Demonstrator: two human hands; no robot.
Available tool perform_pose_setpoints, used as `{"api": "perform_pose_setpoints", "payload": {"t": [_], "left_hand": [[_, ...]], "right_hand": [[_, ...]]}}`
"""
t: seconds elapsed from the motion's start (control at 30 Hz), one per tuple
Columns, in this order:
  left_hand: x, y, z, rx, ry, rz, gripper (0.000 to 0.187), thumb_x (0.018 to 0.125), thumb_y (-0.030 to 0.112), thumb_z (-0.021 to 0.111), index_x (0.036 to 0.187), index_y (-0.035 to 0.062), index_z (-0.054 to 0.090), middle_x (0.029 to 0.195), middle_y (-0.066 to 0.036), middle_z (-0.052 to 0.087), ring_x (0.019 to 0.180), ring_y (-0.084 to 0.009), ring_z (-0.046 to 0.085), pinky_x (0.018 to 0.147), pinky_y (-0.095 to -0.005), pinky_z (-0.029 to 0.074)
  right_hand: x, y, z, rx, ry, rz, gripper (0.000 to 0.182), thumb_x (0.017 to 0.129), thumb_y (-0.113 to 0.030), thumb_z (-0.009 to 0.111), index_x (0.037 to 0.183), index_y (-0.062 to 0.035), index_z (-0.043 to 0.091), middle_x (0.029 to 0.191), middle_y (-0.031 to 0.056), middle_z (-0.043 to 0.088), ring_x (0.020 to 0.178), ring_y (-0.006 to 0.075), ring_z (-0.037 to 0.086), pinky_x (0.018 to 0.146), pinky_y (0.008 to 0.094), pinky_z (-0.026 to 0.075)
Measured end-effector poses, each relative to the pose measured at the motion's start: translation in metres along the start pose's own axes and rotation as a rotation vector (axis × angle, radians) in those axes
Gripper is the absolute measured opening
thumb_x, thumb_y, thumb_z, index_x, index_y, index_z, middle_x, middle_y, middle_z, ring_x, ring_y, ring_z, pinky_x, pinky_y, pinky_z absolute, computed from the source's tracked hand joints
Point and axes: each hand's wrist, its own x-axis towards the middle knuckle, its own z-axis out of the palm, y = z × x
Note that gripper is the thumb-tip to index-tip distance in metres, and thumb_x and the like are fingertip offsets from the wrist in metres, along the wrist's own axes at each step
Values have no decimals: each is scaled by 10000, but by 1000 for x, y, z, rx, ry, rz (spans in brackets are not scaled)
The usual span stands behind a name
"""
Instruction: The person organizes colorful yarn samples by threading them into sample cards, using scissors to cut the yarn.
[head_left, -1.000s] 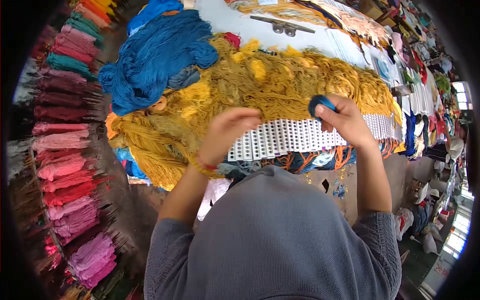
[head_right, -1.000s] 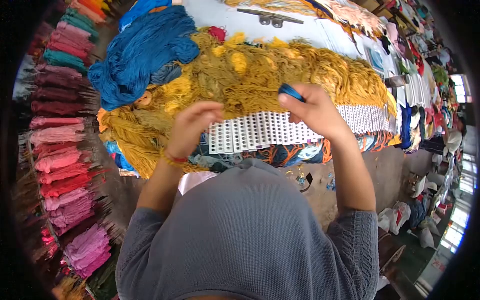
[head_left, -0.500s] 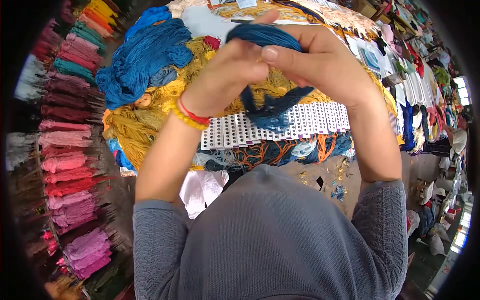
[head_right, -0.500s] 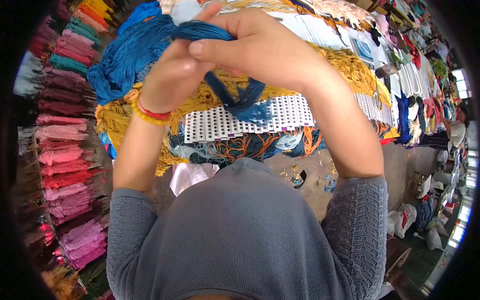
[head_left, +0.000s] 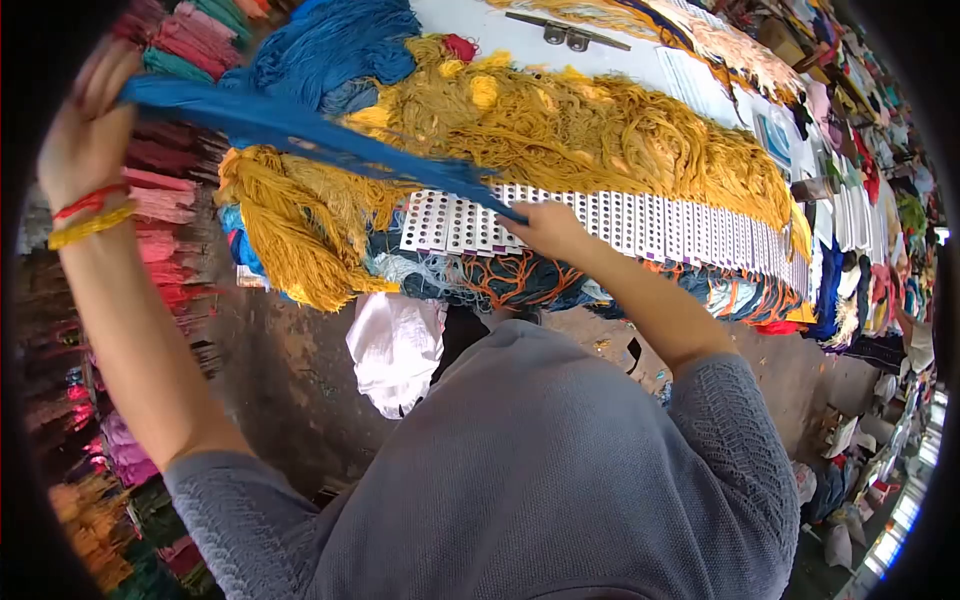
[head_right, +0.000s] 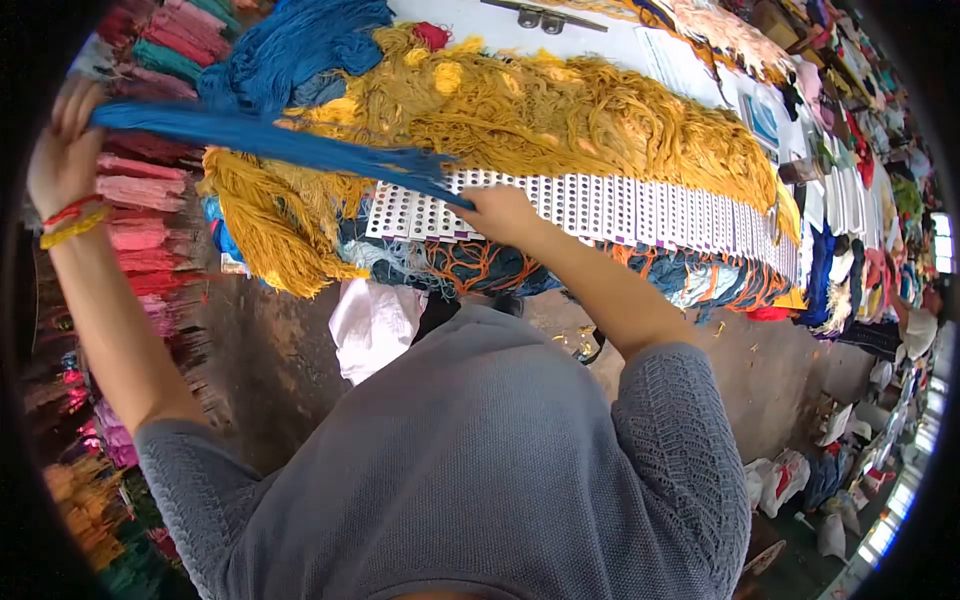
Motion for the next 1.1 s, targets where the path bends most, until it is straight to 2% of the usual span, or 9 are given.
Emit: {"api": "perform_pose_setpoints", "payload": {"t": [0.03,0.1,0.17,0.33,0.5,0.73,0.8,0.9,1.1], "left_hand": [[-8,7,6,99,64,155,381,866,90,410,1193,-105,390,664,-86,405,585,-159,391,610,-253,363],[72,43,-48,100,-598,5,250,855,314,455,698,121,460,523,25,376,418,-114,347,391,-262,293],[83,62,-32,307,-500,291,246,876,235,423,650,141,399,489,45,248,382,-85,192,364,-238,166],[106,32,-44,481,-684,317,213,898,246,408,906,65,519,621,17,396,525,-97,336,489,-223,274],[96,-126,-104,568,-645,-255,307,896,323,460,950,52,594,532,81,329,484,-30,270,467,-212,178],[-37,-345,-206,884,-1328,-839,266,857,284,519,977,71,625,891,-49,631,813,-150,584,669,-299,470],[-85,-401,-242,683,-1437,-286,245,853,261,520,945,55,618,962,-130,597,981,-256,530,795,-381,434],[-53,-391,-201,929,-1332,-660,180,851,192,485,928,57,576,962,-151,578,889,-285,555,766,-370,448],[18,-380,-197,1453,-1237,-49,202,828,181,486,848,11,593,941,-173,587,788,-317,576,681,-391,475]], "right_hand": [[-3,10,16,-38,-68,48,414,828,-472,448,765,-84,577,670,147,590,667,333,579,577,445,447],[-9,39,52,-136,-116,0,379,821,-448,456,771,-93,579,672,134,597,669,325,584,577,443,451],[-16,44,61,-81,-146,36,344,817,-420,466,774,-99,580,676,121,603,671,316,588,576,432,456],[39,43,68,-185,156,-165,213,792,-294,513,730,-99,572,684,84,571,654,277,568,562,398,456],[134,24,40,-601,-106,-58,254,807,-291,509,966,-122,610,1016,102,527,1003,253,484,789,470,387],[236,14,-36,-610,389,-12,363,829,-262,505,1188,-233,462,1155,61,496,1052,238,476,853,461,367],[238,6,-44,-585,525,-39,360,822,-241,520,1178,-228,465,1161,65,497,1055,234,478,828,444,381],[211,-5,-20,-367,402,-142,288,774,-220,552,1055,-161,537,1049,60,537,957,234,511,778,425,392],[137,-21,87,-199,176,-235,205,720,-219,595,911,-146,596,918,43,539,828,221,525,718,383,384]]}}
